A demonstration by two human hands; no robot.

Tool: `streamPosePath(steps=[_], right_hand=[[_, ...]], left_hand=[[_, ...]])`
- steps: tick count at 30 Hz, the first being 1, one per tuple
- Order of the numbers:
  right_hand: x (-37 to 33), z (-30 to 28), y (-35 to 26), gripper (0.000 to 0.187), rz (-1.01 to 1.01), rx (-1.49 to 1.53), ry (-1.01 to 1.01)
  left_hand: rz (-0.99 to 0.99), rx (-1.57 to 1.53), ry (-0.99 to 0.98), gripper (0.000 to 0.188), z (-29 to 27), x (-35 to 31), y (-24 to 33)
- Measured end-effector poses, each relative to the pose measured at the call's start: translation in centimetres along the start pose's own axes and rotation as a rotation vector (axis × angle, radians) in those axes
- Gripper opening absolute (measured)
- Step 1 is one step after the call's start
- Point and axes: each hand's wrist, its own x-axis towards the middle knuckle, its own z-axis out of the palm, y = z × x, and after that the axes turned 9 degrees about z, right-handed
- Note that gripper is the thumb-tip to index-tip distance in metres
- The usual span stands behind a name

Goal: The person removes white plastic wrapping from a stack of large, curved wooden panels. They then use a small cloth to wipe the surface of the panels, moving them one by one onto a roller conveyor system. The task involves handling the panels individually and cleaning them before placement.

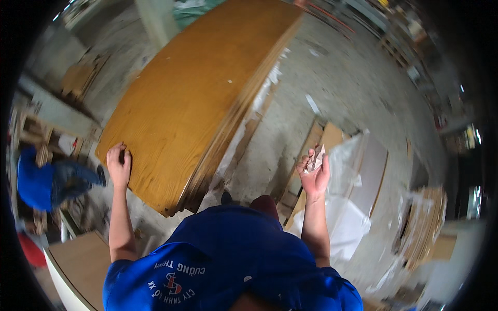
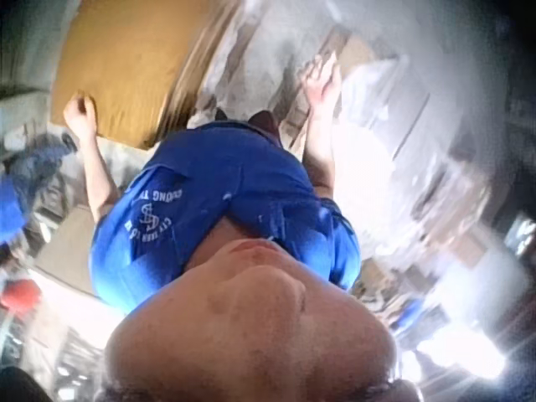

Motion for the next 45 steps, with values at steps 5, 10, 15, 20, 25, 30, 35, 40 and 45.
streamPosePath(steps=[5, 10, 15, 20, 25, 30, 35, 40, 45], right_hand=[[9.8, 2.2, -1.7, 0.041, 0.251, -0.248, -0.291], [18.2, 9.1, 1.6, 0.052, 0.769, -0.235, -0.532], [22.4, 12.9, 4.7, 0.052, 1.179, -0.406, -0.633], [19.9, 16.9, 13.7, 0.039, 1.584, -0.381, -0.753], [12.6, 18.4, 23.0, 0.030, 1.572, -0.822, -1.152], [8.5, 17.8, 28.2, 0.026, 1.154, -1.281, -1.615], [5.5, 16.3, 30.8, 0.024, 0.713, -1.343, -1.905], [6.5, 15.8, 30.9, 0.024, 0.379, -1.407, -2.020], [4.8, 16.4, 30.9, 0.021, 0.310, -1.349, -2.061]], left_hand=[[-0.075, 0.199, 0.073, 0.028, 2.4, 1.0, 1.1], [-1.052, 0.002, 0.698, 0.037, 0.9, -10.8, 1.0], [-1.660, -0.262, -0.056, 0.042, 10.3, -25.0, 20.9], [-1.978, -0.641, -0.548, 0.031, 11.4, -33.8, 43.9], [-2.497, -0.789, -0.135, 0.031, 14.6, -35.5, 55.8], [-2.379, -0.553, 0.106, 0.032, 19.8, -32.6, 52.6], [-1.993, -0.506, 0.596, 0.036, 20.7, -32.0, 43.5], [-1.777, -0.596, 0.870, 0.032, 19.6, -28.7, 38.1], [-2.079, -0.565, 0.944, 0.032, 21.4, -32.3, 42.6]])
